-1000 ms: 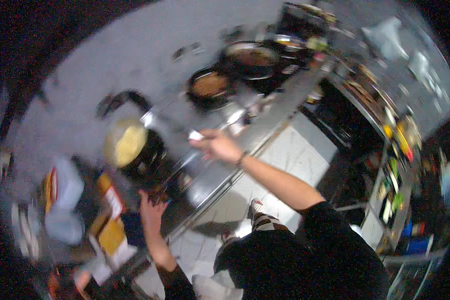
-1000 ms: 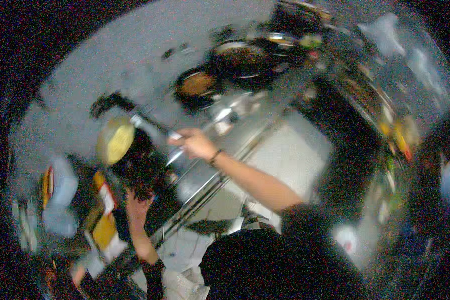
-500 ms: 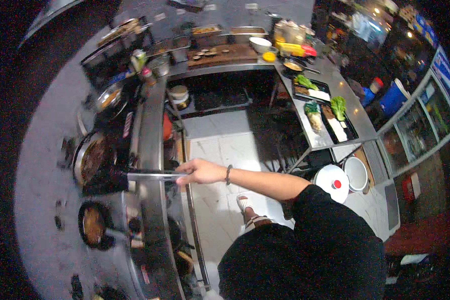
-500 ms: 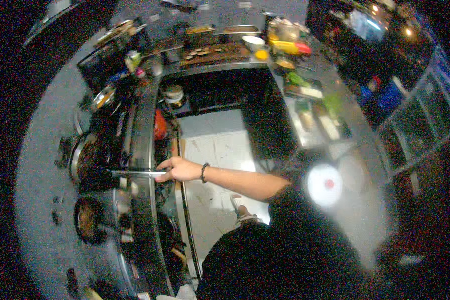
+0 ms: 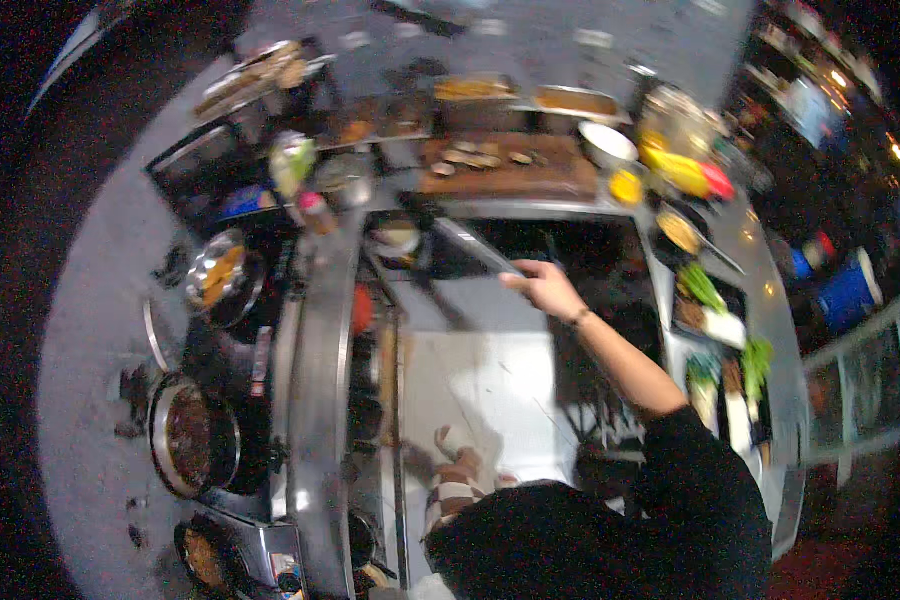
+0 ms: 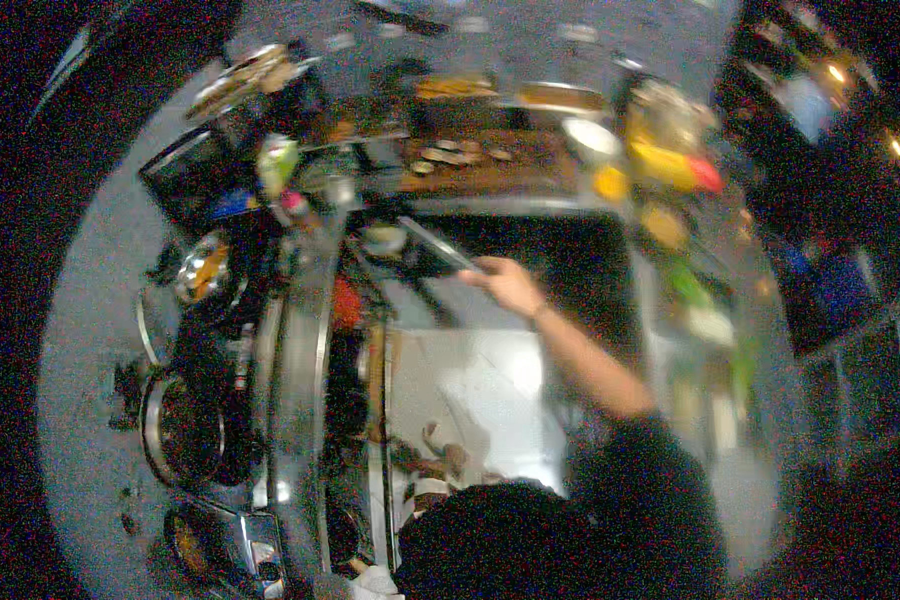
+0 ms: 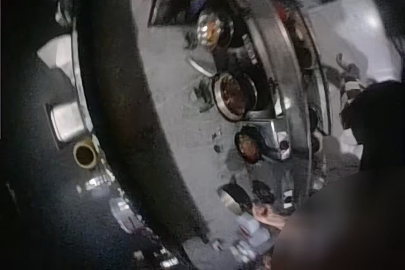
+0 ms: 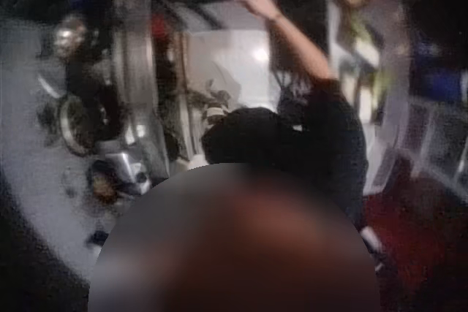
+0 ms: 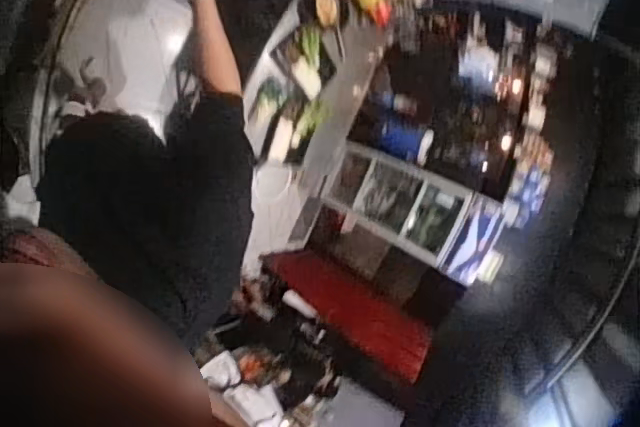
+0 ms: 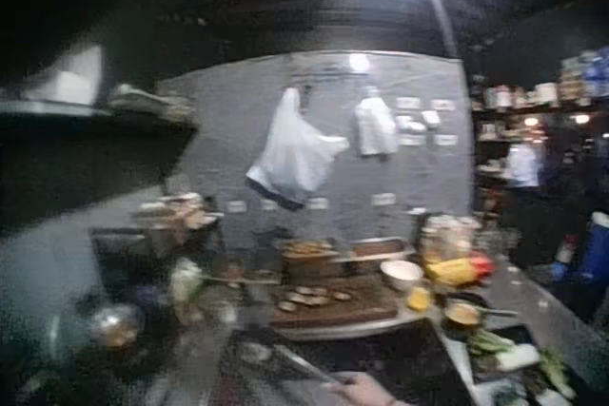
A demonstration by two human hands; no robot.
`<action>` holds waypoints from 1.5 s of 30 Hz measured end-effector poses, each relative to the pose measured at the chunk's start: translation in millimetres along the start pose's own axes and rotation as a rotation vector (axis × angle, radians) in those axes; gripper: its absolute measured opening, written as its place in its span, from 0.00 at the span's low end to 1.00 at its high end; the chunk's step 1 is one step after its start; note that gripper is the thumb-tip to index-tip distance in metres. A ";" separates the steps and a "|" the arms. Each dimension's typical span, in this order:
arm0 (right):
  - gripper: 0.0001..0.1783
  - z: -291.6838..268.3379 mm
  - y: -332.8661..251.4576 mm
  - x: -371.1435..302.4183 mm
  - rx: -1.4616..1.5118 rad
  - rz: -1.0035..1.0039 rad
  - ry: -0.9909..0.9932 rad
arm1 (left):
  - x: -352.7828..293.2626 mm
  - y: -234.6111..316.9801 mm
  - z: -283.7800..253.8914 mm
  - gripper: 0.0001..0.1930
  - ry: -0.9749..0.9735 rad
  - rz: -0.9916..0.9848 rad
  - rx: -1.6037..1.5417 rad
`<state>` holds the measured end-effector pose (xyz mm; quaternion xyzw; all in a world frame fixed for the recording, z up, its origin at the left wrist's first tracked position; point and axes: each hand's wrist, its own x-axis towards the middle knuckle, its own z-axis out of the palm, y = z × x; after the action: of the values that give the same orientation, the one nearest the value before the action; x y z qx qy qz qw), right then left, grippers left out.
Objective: The person cooks scrambled eggs in a pan, transfers them to a bowl, and then assembles sushi rolls by placing rice and fillings into nori sheets. The person arranges the finished sushi pieces on a black tray.
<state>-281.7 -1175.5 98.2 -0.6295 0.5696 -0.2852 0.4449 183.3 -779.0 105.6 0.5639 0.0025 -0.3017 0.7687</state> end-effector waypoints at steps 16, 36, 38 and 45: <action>0.37 117.1 -147.6 544.6 -0.708 -0.388 0.029 | -40.0 50.7 146.7 0.15 0.492 0.410 -0.228; 0.35 127.6 -200.4 891.5 -0.531 -1.135 -0.233 | -28.8 -98.8 412.9 0.19 0.252 0.052 -0.465; 0.31 123.3 -158.4 809.3 -0.420 -1.077 -0.317 | -34.5 -116.1 391.7 0.27 0.413 -0.054 -0.251; 0.23 -25.7 -73.5 429.9 -0.610 -0.631 0.058 | -14.5 -121.5 314.1 0.33 0.043 -0.361 0.119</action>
<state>-188.9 -1602.3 111.0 -0.8670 0.4197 -0.2434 0.1134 9.0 -1067.2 119.7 0.6052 0.1023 -0.4221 0.6671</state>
